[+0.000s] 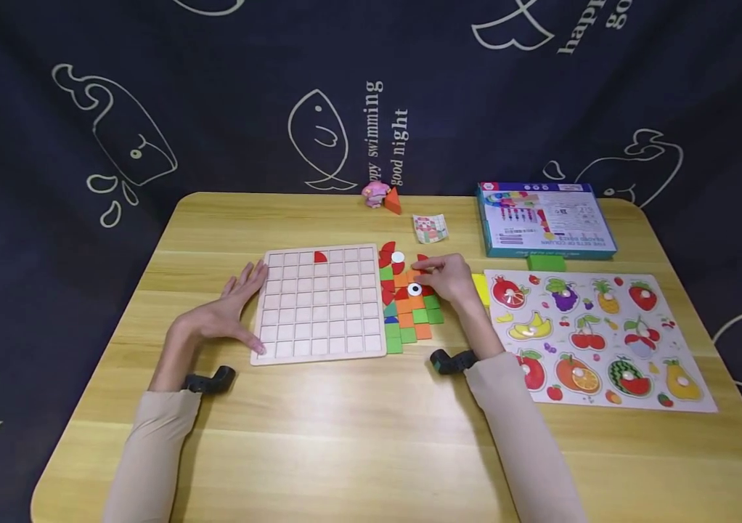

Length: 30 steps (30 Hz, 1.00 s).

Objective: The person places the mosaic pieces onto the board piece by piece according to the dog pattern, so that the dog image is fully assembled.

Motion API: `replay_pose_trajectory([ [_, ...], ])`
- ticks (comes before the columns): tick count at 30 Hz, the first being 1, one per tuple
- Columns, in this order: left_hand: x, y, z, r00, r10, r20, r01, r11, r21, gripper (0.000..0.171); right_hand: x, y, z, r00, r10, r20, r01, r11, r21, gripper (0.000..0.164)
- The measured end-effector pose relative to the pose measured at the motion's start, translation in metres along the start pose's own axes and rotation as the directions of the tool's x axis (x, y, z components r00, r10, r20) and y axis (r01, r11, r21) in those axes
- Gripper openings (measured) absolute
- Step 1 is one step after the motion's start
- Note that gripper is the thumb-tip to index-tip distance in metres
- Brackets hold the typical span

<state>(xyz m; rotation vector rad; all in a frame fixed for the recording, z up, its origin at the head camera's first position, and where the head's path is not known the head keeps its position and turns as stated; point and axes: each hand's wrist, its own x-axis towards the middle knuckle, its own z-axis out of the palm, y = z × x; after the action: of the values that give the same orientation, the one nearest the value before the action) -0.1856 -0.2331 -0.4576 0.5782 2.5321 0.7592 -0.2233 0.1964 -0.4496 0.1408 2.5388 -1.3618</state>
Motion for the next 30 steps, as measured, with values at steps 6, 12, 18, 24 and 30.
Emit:
replay_pose_trajectory([
  [6, 0.0, 0.0, 0.0, 1.0, -0.017, -0.009, 0.017, 1.0, -0.014, 0.152, 0.007, -0.005, -0.002, 1.0, 0.02, 0.018, -0.02, 1.0, -0.014, 0.026],
  [12, -0.003, -0.003, -0.006, 1.0, -0.022, -0.016, 0.022, 0.999, -0.024, 0.152, 0.016, -0.013, 0.004, 0.999, 0.008, -0.043, -0.007, 1.0, 0.007, 0.026],
  [18, -0.005, -0.006, -0.01, 0.999, -0.033, -0.017, 0.033, 0.999, -0.012, 0.152, 0.024, -0.019, 0.006, 1.0, 0.011, -0.006, -0.011, 1.0, 0.021, 0.034],
  [24, -0.005, -0.006, -0.012, 0.999, -0.029, -0.022, 0.029, 1.0, 0.003, 0.152, 0.031, -0.024, 0.003, 1.0, 0.003, 0.025, -0.001, 0.995, -0.095, 0.034],
  [30, -0.005, -0.006, -0.01, 0.999, -0.033, -0.019, 0.033, 0.999, -0.008, 0.153, 0.029, -0.043, 0.016, 0.995, -0.102, 0.013, 0.103, 0.985, -0.138, 0.027],
])
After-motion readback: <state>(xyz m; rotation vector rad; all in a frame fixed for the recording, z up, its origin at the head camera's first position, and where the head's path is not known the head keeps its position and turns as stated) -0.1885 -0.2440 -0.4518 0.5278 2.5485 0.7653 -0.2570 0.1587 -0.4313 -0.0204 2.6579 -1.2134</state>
